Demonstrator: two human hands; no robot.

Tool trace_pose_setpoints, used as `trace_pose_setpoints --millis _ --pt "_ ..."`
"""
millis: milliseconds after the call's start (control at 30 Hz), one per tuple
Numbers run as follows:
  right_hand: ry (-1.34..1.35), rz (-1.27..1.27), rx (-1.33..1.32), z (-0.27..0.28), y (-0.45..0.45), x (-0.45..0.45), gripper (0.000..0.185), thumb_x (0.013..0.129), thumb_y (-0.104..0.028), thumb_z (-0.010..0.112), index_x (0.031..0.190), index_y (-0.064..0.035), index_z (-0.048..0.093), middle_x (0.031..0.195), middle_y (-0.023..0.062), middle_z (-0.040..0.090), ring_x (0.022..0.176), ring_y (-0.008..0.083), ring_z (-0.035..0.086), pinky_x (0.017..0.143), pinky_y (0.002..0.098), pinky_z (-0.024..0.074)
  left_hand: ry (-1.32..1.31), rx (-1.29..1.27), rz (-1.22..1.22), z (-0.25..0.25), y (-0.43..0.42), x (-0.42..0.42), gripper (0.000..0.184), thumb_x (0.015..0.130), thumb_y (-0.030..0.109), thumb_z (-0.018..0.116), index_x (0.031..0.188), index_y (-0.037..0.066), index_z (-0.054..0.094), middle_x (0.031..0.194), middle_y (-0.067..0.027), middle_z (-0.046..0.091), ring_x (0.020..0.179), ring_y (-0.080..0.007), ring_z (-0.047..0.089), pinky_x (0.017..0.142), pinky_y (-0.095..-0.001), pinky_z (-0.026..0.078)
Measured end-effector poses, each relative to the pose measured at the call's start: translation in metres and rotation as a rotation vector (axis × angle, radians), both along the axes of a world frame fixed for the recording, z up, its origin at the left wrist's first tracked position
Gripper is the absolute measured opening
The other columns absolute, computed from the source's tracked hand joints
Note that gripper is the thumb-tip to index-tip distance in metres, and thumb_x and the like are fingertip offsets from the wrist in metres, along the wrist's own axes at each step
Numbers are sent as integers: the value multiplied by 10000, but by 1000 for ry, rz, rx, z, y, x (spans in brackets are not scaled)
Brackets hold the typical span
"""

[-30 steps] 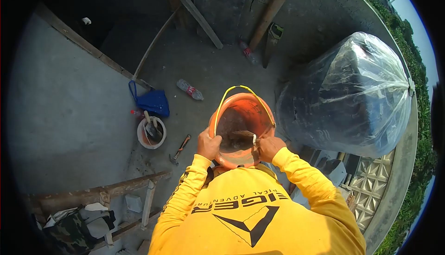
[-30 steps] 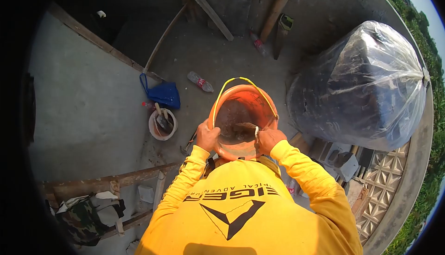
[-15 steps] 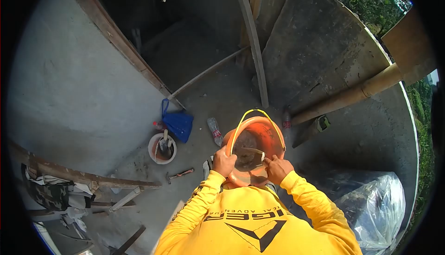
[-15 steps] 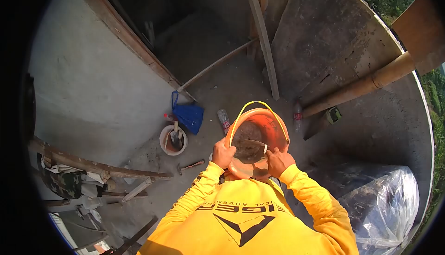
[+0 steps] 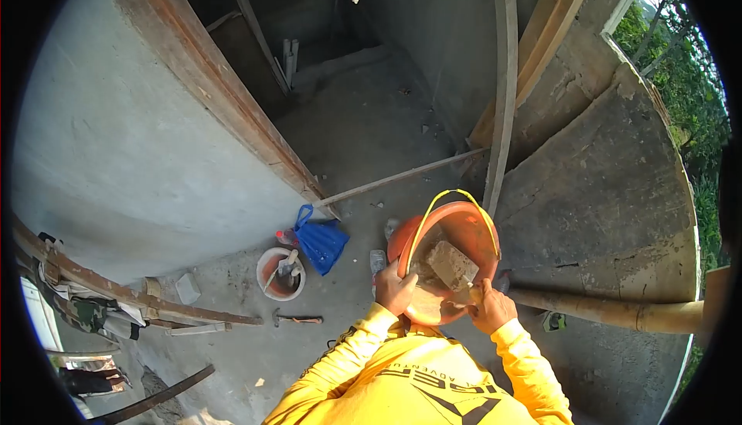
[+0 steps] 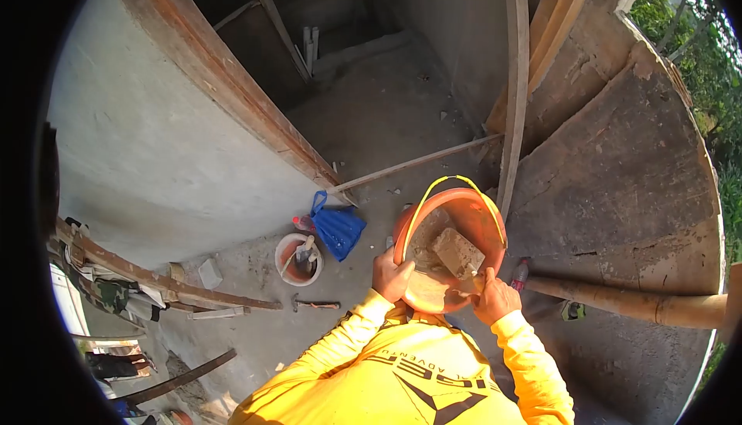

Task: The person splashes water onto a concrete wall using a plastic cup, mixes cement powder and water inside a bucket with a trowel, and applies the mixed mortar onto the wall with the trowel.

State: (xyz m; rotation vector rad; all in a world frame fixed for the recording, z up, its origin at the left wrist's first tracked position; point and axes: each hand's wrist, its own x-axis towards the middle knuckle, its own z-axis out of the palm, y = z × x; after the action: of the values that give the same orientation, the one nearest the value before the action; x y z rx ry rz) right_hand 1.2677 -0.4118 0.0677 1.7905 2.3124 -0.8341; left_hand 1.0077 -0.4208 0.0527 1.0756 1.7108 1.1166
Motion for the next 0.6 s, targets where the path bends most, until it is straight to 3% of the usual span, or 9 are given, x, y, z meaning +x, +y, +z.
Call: trace_pose_setpoints --millis 67,133,233,333,433,600 --pt "63 65 27 -15 60 -14 412 816 -207 720 1161 -51 557 844 198 704 751 422 693 673 533 537 30 47 26 -17 52 -19 220 816 107 608 993 -15 650 622 -169 568 522 -278 544 555 -409 468" --pt "86 37 60 -7 127 -43 273 824 -174 698 1066 -94 597 909 183 697 806 413 692 697 534 535 23 44 39 -15 111 -44 223 812 108 612 991 -19 652 627 -184 578 520 -303 564 551 -418 476" --pt "44 36 156 -2 212 -85 120 865 -163 631 980 -130 644 1014 185 682 869 409 691 723 527 546 37 46 71 6 187 -85 201 811 75 589 975 -27 646 607 -167 538 500 -204 491 532 -383 448" --pt "91 127 106 7 280 -132 183 884 -188 614 1058 -132 631 1026 201 679 869 432 689 735 531 550 164 113 76 25 239 -128 208 809 62 587 989 -24 646 598 -148 511 498 -189 463 526 -374 439" --pt "200 187 110 11 337 -176 331 872 -195 655 1184 -116 576 1054 231 672 880 453 685 738 546 547 214 145 148 49 277 -174 214 785 78 590 966 -23 648 609 -209 561 508 -366 563 537 -430 473" --pt "324 304 199 72 415 -259 315 896 -189 651 1192 -96 597 1057 250 668 865 454 684 748 525 550 201 230 298 82 322 -244 154 793 14 582 932 -33 629 568 -128 472 483 -167 427 508 -353 422"
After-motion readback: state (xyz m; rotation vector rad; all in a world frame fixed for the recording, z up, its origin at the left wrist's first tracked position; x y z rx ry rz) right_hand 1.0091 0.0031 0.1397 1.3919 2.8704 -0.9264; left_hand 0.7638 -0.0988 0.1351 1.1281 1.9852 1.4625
